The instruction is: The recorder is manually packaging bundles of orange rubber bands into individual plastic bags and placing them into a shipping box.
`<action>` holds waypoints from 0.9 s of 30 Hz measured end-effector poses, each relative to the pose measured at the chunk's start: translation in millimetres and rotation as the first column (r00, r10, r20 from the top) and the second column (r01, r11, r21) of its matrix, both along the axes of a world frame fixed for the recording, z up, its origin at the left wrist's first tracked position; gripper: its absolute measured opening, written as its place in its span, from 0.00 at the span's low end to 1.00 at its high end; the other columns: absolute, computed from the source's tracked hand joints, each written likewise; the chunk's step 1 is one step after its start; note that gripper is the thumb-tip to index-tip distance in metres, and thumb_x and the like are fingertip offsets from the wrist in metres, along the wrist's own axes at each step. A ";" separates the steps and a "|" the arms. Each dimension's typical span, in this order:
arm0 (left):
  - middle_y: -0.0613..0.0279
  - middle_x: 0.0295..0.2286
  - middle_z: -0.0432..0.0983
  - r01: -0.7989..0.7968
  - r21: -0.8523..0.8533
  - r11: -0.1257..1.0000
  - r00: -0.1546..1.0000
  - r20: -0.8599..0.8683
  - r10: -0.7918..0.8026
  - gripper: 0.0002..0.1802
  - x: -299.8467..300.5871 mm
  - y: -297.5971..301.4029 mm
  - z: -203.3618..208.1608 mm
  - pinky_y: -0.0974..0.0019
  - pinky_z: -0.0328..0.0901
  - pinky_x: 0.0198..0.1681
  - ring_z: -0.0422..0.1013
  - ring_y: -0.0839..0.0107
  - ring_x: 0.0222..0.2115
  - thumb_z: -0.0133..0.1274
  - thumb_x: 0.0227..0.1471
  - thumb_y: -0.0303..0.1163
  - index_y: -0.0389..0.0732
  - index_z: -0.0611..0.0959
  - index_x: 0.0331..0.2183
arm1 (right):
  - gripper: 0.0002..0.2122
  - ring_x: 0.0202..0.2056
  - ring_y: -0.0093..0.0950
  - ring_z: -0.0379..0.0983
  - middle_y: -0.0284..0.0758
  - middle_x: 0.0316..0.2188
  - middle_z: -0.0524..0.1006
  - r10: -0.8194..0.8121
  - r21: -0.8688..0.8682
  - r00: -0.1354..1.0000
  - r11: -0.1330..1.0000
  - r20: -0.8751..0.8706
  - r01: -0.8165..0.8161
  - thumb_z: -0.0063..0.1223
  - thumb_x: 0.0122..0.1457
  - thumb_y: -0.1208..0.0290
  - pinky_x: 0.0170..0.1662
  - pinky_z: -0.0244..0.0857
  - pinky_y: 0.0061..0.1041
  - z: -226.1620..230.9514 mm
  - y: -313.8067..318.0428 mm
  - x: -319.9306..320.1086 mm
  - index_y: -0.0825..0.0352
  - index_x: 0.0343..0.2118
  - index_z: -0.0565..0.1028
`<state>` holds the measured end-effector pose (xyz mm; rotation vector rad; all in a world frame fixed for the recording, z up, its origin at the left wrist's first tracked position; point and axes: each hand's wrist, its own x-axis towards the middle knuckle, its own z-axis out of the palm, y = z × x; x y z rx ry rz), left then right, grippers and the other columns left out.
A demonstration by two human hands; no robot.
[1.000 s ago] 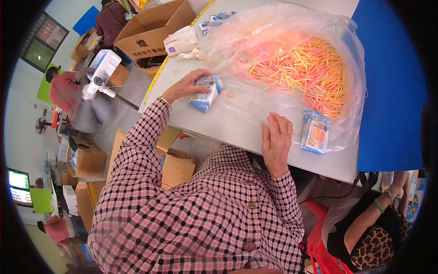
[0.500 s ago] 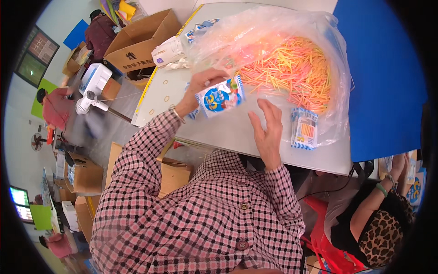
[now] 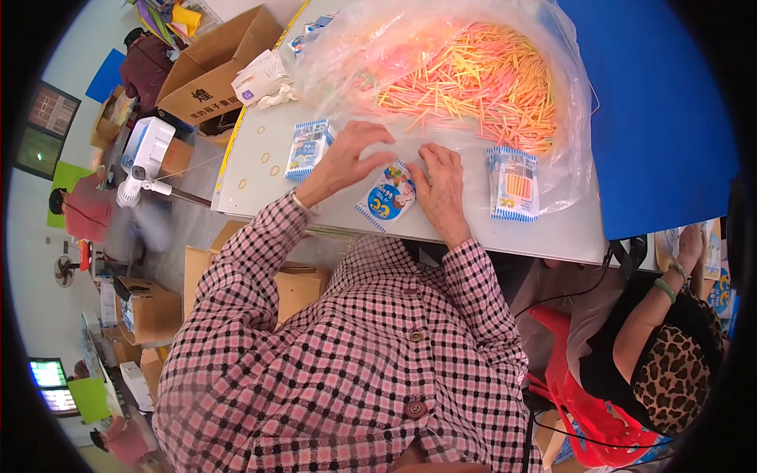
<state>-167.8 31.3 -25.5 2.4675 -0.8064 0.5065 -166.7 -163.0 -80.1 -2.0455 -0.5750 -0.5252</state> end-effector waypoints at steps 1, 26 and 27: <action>0.57 0.38 0.72 0.001 -0.002 1.000 1.000 -0.005 -0.001 0.17 -9.5 -4.9 4.0 0.65 0.62 0.39 0.67 0.63 0.38 0.57 0.45 0.33 0.38 0.77 0.39 | 0.13 0.43 0.39 0.64 0.41 0.40 0.72 -0.001 -0.011 1.000 1.000 0.007 0.001 0.54 0.51 0.71 0.46 0.59 0.33 -1.1 -0.3 0.2 0.72 0.38 0.72; 0.68 0.36 0.71 -0.209 -0.801 0.561 0.741 -0.504 -0.444 0.15 -7.2 -57.4 30.0 0.74 0.64 0.36 0.67 0.80 0.35 0.47 0.55 0.35 0.39 0.72 0.44 | 0.10 0.33 0.15 0.67 0.27 0.33 0.73 0.590 0.829 0.718 0.558 -0.369 -0.033 0.49 0.58 0.71 0.37 0.62 0.14 38.2 -16.6 -18.7 0.72 0.39 0.74; 0.67 0.36 0.71 -0.216 -0.801 0.558 0.757 -0.498 -0.422 0.15 -6.4 -57.7 30.1 0.73 0.64 0.36 0.67 0.79 0.35 0.47 0.55 0.34 0.39 0.72 0.44 | 0.10 0.32 0.14 0.67 0.26 0.33 0.73 0.573 0.802 0.717 0.597 -0.397 -0.032 0.49 0.58 0.71 0.36 0.62 0.14 36.5 -21.9 -17.3 0.72 0.39 0.74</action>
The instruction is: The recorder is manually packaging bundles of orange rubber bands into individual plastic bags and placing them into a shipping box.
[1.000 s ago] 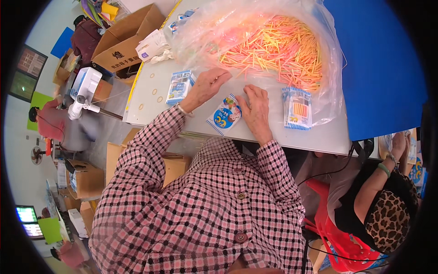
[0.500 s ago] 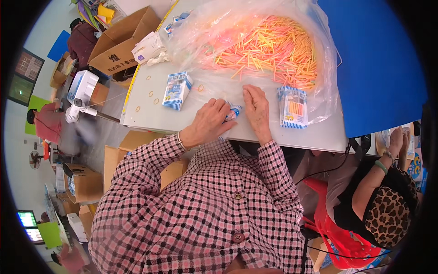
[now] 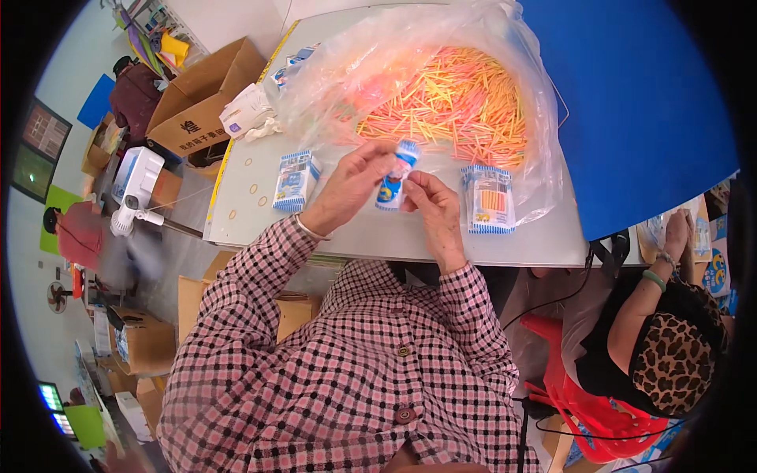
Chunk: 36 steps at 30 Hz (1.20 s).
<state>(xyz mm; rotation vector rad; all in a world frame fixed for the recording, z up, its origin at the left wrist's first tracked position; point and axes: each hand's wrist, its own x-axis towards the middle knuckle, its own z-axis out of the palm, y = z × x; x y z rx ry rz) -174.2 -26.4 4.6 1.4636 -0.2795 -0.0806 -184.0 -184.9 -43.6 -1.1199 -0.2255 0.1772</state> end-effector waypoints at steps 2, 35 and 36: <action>0.66 0.37 0.71 -0.026 0.003 1.000 1.000 0.007 0.026 0.15 3.7 1.3 1.6 0.73 0.64 0.36 0.67 0.79 0.36 0.46 0.55 0.33 0.39 0.72 0.44 | 0.11 0.31 0.11 0.65 0.25 0.32 0.73 0.002 -0.093 1.000 0.996 -0.004 -0.002 0.49 0.58 0.70 0.35 0.62 0.13 -3.8 -6.9 1.8 0.71 0.39 0.74; 0.66 0.24 0.75 0.115 0.630 0.768 0.959 0.132 -0.252 0.07 25.7 25.5 6.5 0.76 0.62 0.32 0.68 0.80 0.27 0.53 0.50 0.29 0.35 0.80 0.32 | 0.07 0.25 0.11 0.64 0.27 0.22 0.74 -0.136 -0.255 0.952 0.944 0.274 0.209 0.52 0.55 0.75 0.29 0.60 0.13 -1.1 0.6 0.2 0.73 0.33 0.75; 0.65 0.23 0.75 0.099 0.629 0.771 0.957 0.151 -0.246 0.07 23.3 23.1 4.7 0.75 0.62 0.32 0.68 0.80 0.27 0.53 0.50 0.29 0.35 0.80 0.31 | 0.07 0.25 0.11 0.63 0.27 0.22 0.74 -0.145 -0.280 0.945 0.932 0.293 0.229 0.52 0.55 0.74 0.28 0.59 0.13 -6.2 1.1 0.9 0.72 0.33 0.75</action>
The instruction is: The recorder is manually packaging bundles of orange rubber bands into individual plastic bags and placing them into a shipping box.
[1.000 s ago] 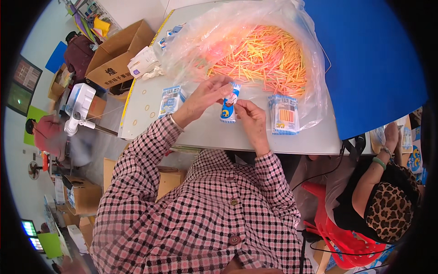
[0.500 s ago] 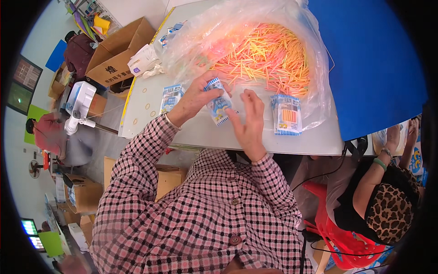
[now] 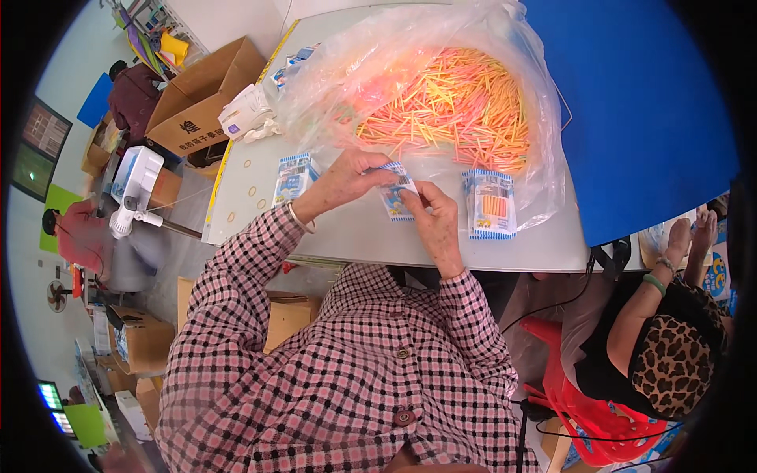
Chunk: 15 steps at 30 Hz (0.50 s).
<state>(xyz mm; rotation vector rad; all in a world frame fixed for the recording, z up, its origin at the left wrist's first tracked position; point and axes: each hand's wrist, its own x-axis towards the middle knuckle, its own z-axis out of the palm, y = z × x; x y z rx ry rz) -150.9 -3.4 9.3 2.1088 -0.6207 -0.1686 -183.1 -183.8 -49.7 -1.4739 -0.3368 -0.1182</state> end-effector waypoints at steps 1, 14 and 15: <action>0.64 0.22 0.75 -0.005 -0.004 1.000 1.000 0.018 0.005 0.08 -2.1 -2.2 -0.9 0.75 0.63 0.31 0.68 0.80 0.26 0.52 0.50 0.29 0.35 0.80 0.31 | 0.06 0.24 0.12 0.63 0.27 0.21 0.74 -0.018 -0.030 1.000 0.999 0.015 0.018 0.52 0.55 0.74 0.28 0.59 0.13 -2.4 0.3 -0.2 0.72 0.32 0.75; 0.58 0.23 0.76 -0.019 0.055 0.998 0.997 0.077 0.015 0.09 -0.2 -16.0 -0.6 0.73 0.64 0.30 0.70 0.75 0.25 0.51 0.51 0.29 0.34 0.79 0.32 | 0.07 0.21 0.11 0.59 0.23 0.17 0.69 0.020 -0.060 1.000 0.998 -0.011 -0.021 0.53 0.55 0.73 0.23 0.55 0.14 -8.5 -10.1 1.4 0.72 0.31 0.75; 0.58 0.23 0.76 -0.006 0.042 0.999 0.997 0.078 0.002 0.09 0.7 -18.0 0.0 0.73 0.63 0.30 0.70 0.75 0.25 0.51 0.51 0.29 0.34 0.79 0.32 | 0.07 0.21 0.11 0.59 0.23 0.17 0.69 0.010 -0.062 1.000 0.998 -0.008 -0.011 0.53 0.55 0.73 0.23 0.55 0.14 -7.7 -10.9 1.5 0.72 0.31 0.75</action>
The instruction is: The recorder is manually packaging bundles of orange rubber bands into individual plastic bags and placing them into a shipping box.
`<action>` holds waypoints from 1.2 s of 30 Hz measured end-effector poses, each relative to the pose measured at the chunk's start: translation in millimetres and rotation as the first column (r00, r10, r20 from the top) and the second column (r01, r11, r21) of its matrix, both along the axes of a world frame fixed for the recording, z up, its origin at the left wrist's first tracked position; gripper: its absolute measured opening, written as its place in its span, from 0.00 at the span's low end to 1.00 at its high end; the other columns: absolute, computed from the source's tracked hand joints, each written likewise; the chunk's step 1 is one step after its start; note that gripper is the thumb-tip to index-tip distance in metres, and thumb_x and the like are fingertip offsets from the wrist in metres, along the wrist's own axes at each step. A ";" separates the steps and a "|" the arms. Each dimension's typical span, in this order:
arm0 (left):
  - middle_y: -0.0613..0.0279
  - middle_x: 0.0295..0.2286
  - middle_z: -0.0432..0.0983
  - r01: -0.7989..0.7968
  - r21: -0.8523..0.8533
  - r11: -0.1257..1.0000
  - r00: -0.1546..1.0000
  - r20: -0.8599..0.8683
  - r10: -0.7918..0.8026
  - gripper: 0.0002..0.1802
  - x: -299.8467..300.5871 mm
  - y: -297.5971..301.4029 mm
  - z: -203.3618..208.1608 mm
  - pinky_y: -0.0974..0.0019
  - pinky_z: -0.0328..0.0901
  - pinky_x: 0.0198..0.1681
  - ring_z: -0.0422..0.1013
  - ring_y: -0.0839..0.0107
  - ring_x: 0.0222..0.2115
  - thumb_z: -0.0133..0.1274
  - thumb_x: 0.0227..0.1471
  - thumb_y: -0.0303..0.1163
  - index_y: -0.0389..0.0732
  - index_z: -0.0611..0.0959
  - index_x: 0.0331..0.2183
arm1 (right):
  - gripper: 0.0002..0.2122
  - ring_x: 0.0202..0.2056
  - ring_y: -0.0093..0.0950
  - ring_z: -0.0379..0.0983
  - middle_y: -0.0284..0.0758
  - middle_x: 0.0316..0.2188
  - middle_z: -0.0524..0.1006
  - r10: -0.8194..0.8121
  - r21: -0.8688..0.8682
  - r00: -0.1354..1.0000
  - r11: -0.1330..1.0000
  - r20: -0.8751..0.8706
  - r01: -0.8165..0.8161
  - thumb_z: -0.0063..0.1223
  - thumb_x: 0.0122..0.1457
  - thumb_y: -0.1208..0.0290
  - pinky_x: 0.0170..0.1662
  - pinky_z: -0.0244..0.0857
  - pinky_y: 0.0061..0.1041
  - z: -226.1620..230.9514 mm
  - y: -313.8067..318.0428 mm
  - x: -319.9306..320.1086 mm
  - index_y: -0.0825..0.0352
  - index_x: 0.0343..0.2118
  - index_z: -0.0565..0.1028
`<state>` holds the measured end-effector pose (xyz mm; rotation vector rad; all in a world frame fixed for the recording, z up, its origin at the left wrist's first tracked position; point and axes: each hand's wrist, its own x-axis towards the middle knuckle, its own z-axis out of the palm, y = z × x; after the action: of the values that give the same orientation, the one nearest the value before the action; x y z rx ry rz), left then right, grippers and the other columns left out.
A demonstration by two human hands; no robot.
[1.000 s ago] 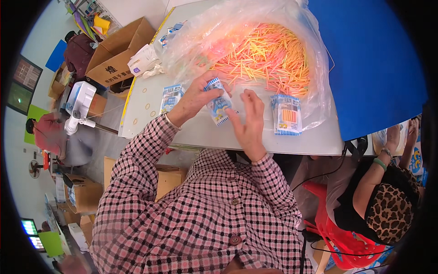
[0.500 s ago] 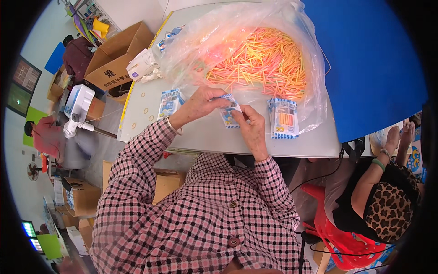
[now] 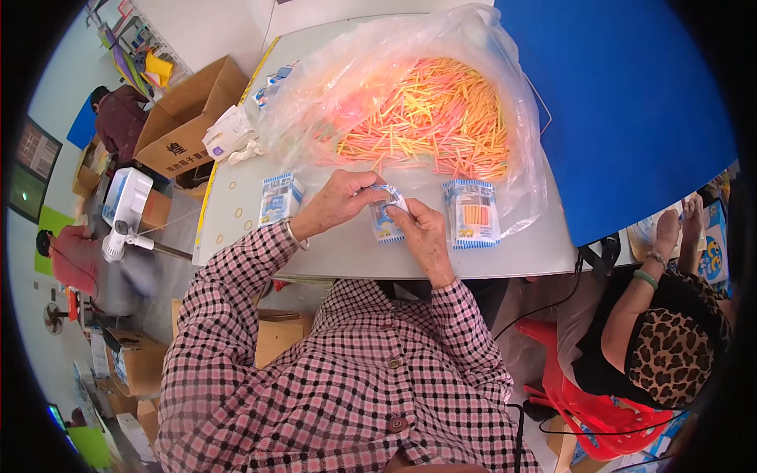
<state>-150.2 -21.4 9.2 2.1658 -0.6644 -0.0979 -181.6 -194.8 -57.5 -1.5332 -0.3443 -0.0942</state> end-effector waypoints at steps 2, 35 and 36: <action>0.59 0.23 0.75 0.019 -0.024 1.000 1.000 0.004 -0.019 0.08 1.4 -1.2 1.5 0.73 0.63 0.30 0.70 0.75 0.25 0.51 0.51 0.29 0.34 0.79 0.32 | 0.06 0.19 0.12 0.56 0.25 0.15 0.66 0.026 0.051 0.999 0.998 -0.043 -0.024 0.53 0.55 0.73 0.21 0.52 0.15 2.0 -0.3 -0.4 0.72 0.29 0.74; 0.53 0.40 0.69 -0.401 0.663 0.632 0.892 0.441 0.102 0.17 221.1 -146.9 -28.9 0.47 0.53 0.44 0.60 0.55 0.44 0.52 0.37 0.36 0.43 0.82 0.33 | 0.08 0.26 0.24 0.70 0.39 0.24 0.75 0.022 -0.053 0.999 0.998 0.030 -0.020 0.49 0.55 0.73 0.31 0.63 0.21 -15.1 -2.3 2.2 0.73 0.32 0.75; 0.53 0.40 0.69 -0.419 0.641 0.643 0.880 0.462 0.112 0.16 221.4 -145.9 -31.3 0.47 0.53 0.44 0.60 0.54 0.44 0.51 0.38 0.35 0.43 0.82 0.33 | 0.08 0.26 0.24 0.70 0.39 0.24 0.75 0.018 -0.051 0.999 0.999 0.033 -0.016 0.49 0.55 0.73 0.31 0.63 0.21 -14.5 -2.7 2.4 0.73 0.32 0.75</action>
<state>71.2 -167.2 -22.1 3.1065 -0.5454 0.2912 -179.2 -197.5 -72.0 -1.5799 -0.3887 -0.0981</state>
